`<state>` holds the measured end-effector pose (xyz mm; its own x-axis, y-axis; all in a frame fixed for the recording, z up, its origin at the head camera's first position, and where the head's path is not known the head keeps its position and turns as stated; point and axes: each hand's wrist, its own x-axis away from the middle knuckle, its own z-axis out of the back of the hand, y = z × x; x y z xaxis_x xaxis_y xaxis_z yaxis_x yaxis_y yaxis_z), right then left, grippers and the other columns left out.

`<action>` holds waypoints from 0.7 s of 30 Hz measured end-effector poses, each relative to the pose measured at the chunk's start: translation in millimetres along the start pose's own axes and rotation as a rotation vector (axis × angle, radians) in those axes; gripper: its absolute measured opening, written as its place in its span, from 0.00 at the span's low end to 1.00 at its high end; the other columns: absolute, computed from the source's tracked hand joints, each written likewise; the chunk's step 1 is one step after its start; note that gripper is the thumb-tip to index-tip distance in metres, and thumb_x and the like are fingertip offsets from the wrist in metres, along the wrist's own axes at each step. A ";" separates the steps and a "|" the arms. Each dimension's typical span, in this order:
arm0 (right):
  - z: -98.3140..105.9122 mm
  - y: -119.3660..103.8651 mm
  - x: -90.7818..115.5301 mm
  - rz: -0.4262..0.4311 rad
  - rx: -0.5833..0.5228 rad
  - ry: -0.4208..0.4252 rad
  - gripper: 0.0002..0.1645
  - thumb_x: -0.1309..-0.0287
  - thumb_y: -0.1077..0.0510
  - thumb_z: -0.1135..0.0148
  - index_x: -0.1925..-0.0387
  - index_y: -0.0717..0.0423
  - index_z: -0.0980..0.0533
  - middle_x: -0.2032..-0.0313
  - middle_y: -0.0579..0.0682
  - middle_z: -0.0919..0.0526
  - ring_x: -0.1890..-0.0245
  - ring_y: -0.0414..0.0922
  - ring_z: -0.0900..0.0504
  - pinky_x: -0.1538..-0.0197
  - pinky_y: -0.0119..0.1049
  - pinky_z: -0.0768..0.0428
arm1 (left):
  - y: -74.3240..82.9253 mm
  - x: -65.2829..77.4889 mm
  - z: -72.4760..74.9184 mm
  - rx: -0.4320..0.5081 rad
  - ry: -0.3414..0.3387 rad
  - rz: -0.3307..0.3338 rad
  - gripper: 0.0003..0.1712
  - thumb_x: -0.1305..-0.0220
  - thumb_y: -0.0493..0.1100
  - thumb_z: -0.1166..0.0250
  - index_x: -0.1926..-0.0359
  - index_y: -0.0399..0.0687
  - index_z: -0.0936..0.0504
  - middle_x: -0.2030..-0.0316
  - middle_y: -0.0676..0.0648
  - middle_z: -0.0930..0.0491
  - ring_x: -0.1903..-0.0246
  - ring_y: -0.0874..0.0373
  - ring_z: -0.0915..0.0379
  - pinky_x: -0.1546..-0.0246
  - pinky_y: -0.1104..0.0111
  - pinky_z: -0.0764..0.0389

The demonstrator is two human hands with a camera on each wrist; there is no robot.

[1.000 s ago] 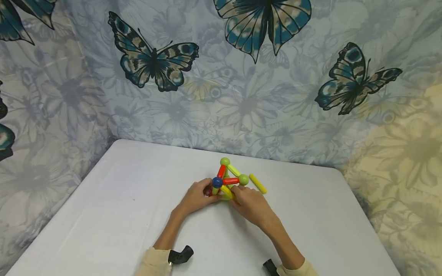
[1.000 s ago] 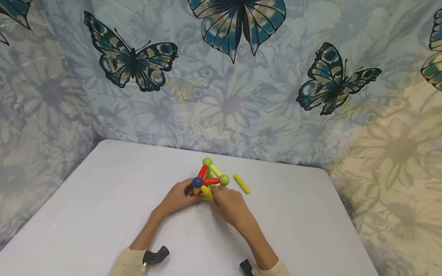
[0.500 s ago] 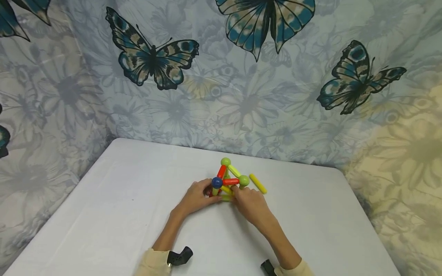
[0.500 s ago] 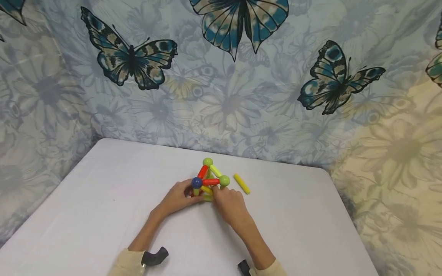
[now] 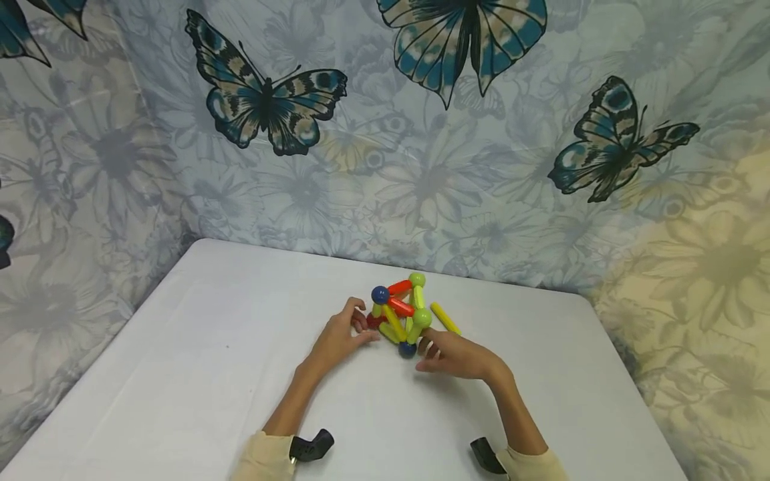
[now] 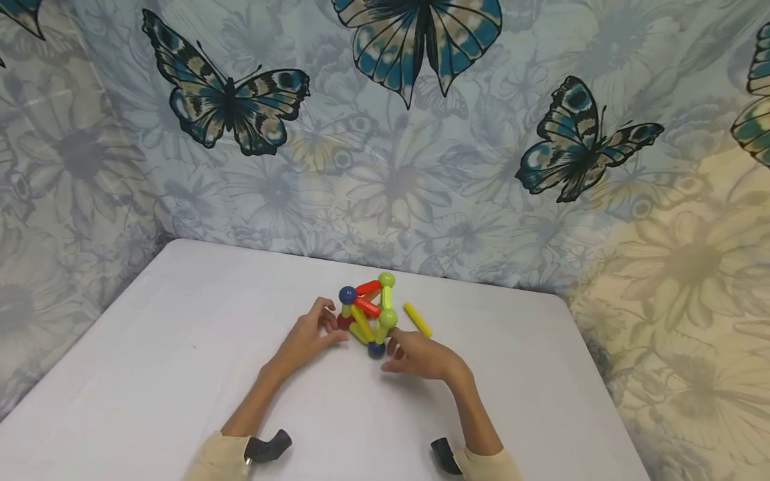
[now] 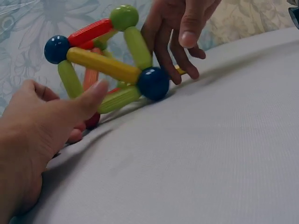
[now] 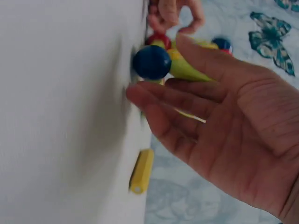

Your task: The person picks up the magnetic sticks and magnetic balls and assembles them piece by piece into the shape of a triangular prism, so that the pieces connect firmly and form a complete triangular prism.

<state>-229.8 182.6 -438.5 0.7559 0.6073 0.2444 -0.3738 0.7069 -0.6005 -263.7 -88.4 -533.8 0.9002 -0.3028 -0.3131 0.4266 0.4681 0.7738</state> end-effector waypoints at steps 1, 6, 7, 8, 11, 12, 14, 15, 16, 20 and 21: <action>-3.2 -3.1 -3.0 0.022 -0.012 -0.036 0.29 0.31 0.54 0.32 0.37 0.64 0.30 0.48 0.58 0.15 0.53 0.47 0.14 0.49 0.38 0.14 | -0.1 -0.5 0.5 -0.016 -0.026 -0.016 0.37 0.46 0.52 0.19 0.42 0.48 0.28 0.64 0.53 0.18 0.63 0.63 0.24 0.55 0.69 0.21; -10.1 -18.7 -12.6 0.119 -0.008 -0.154 0.32 0.29 0.53 0.34 0.30 0.58 0.32 0.49 0.52 0.16 0.54 0.38 0.17 0.48 0.31 0.17 | -0.1 0.2 2.1 -0.092 -0.085 -0.106 0.40 0.50 0.58 0.17 0.40 0.52 0.22 0.60 0.55 0.17 0.59 0.63 0.23 0.51 0.64 0.25; -7.8 -18.7 -11.8 0.129 -0.006 -0.161 0.27 0.28 0.54 0.35 0.33 0.58 0.28 0.52 0.51 0.15 0.56 0.36 0.17 0.50 0.30 0.18 | 0.0 0.8 1.9 -0.091 -0.081 -0.115 0.36 0.48 0.58 0.18 0.42 0.52 0.21 0.61 0.55 0.16 0.60 0.63 0.23 0.53 0.65 0.25; -4.5 -17.1 -9.6 0.120 -0.004 -0.155 0.22 0.27 0.54 0.36 0.38 0.59 0.24 0.56 0.50 0.15 0.60 0.34 0.19 0.53 0.29 0.19 | 0.1 1.2 1.5 -0.079 -0.076 -0.119 0.32 0.45 0.57 0.19 0.44 0.51 0.19 0.62 0.55 0.16 0.61 0.63 0.24 0.54 0.66 0.24; 8.8 -3.8 1.8 0.036 0.016 -0.040 0.10 0.27 0.57 0.38 0.58 0.61 0.18 0.70 0.47 0.17 0.70 0.34 0.23 0.64 0.28 0.23 | 0.0 1.8 -0.9 -0.030 -0.070 -0.117 0.21 0.37 0.52 0.23 0.49 0.49 0.16 0.61 0.53 0.15 0.62 0.62 0.24 0.58 0.70 0.21; 12.5 2.5 5.3 -0.007 0.034 0.021 0.10 0.27 0.58 0.39 0.64 0.60 0.19 0.73 0.47 0.19 0.73 0.35 0.26 0.67 0.29 0.25 | 0.1 2.0 -1.6 -0.024 -0.067 -0.108 0.19 0.36 0.51 0.25 0.49 0.49 0.16 0.61 0.52 0.16 0.62 0.62 0.25 0.58 0.71 0.22; 16.6 14.9 10.6 -0.086 0.090 0.148 0.09 0.28 0.59 0.38 0.65 0.61 0.21 0.74 0.48 0.22 0.73 0.39 0.27 0.67 0.32 0.26 | 0.1 2.3 -2.3 -0.012 -0.059 -0.095 0.18 0.35 0.50 0.25 0.49 0.48 0.16 0.61 0.52 0.16 0.62 0.62 0.25 0.58 0.71 0.22; 16.8 20.9 12.1 -0.115 0.138 0.204 0.07 0.28 0.60 0.38 0.62 0.61 0.22 0.71 0.50 0.21 0.71 0.42 0.25 0.65 0.35 0.23 | 0.1 2.5 -2.3 -0.006 -0.056 -0.091 0.18 0.36 0.49 0.25 0.49 0.48 0.16 0.61 0.52 0.16 0.61 0.62 0.25 0.58 0.71 0.22; 16.1 26.0 13.1 -0.143 0.189 0.246 0.06 0.29 0.60 0.37 0.57 0.61 0.21 0.67 0.52 0.20 0.67 0.45 0.23 0.62 0.38 0.20 | 0.2 2.7 -2.3 -0.003 -0.055 -0.090 0.18 0.36 0.49 0.24 0.49 0.47 0.16 0.61 0.52 0.16 0.62 0.62 0.25 0.58 0.71 0.22; 9.3 39.2 13.4 -0.182 0.346 0.279 0.19 0.35 0.62 0.30 0.44 0.61 0.19 0.47 0.61 0.18 0.49 0.57 0.18 0.42 0.55 0.16 | 1.0 2.4 -1.5 -0.004 -0.071 -0.100 0.19 0.36 0.49 0.24 0.49 0.47 0.16 0.62 0.52 0.17 0.62 0.62 0.25 0.59 0.71 0.22; 8.1 40.2 13.0 -0.191 0.364 0.275 0.18 0.36 0.62 0.29 0.45 0.60 0.18 0.46 0.61 0.17 0.48 0.57 0.18 0.42 0.55 0.17 | 1.2 1.9 -1.2 -0.004 -0.073 -0.106 0.19 0.36 0.49 0.24 0.49 0.47 0.16 0.62 0.51 0.17 0.62 0.61 0.25 0.58 0.70 0.22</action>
<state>-239.3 221.9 -453.3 0.9249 0.3708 0.0847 -0.3410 0.9070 -0.2472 -261.4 -87.4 -534.1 0.8415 -0.4101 -0.3518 0.5192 0.4334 0.7367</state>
